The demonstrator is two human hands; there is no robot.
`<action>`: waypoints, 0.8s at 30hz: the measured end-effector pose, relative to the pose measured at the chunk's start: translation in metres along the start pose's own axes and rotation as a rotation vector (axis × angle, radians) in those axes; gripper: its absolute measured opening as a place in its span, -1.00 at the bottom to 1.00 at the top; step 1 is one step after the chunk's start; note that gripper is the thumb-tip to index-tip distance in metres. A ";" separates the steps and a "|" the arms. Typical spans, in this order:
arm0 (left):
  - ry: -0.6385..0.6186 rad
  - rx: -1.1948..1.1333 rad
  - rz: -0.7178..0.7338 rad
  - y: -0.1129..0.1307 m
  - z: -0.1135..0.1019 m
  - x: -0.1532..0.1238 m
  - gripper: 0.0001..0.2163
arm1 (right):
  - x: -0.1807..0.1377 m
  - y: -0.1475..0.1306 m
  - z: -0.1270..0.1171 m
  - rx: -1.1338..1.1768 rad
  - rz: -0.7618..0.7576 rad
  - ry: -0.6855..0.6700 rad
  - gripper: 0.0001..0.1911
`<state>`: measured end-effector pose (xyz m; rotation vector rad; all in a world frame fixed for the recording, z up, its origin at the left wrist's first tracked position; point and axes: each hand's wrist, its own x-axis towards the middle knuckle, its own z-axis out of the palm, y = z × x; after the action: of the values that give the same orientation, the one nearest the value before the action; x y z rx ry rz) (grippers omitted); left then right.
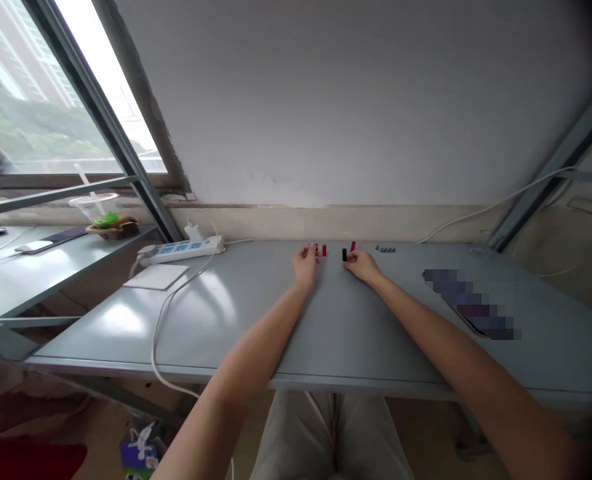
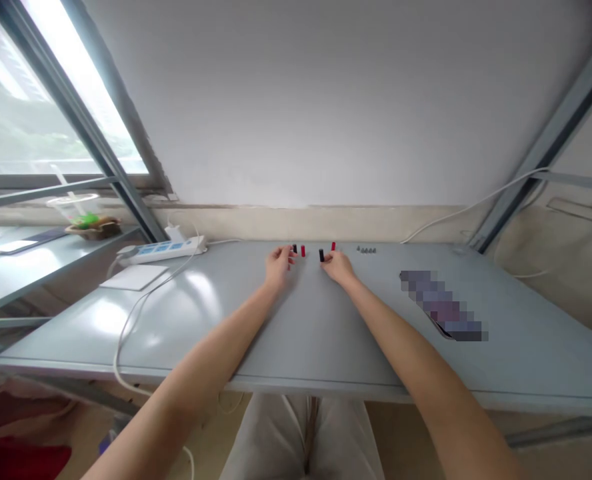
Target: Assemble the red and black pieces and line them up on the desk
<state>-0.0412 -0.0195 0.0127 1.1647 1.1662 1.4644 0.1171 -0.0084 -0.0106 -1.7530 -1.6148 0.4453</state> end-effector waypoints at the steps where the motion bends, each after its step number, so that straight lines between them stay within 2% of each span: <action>1: 0.016 -0.006 -0.015 0.000 -0.002 0.001 -0.83 | 0.005 0.000 0.003 0.018 0.003 0.011 -0.92; 11: 0.009 -0.022 -0.062 -0.002 -0.002 0.001 -0.86 | 0.027 -0.006 0.030 -0.039 0.049 0.049 -0.88; 19: -0.038 -0.007 -0.069 -0.001 0.001 -0.001 -0.88 | 0.030 -0.009 0.036 -0.116 0.064 0.067 -0.89; 24: -0.100 0.079 -0.027 -0.013 0.004 0.003 -0.88 | 0.026 -0.006 0.030 -0.166 0.008 0.061 -0.83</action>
<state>-0.0368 -0.0146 0.0007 1.2567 1.1751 1.3343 0.0968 0.0244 -0.0217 -1.8774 -1.6417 0.2644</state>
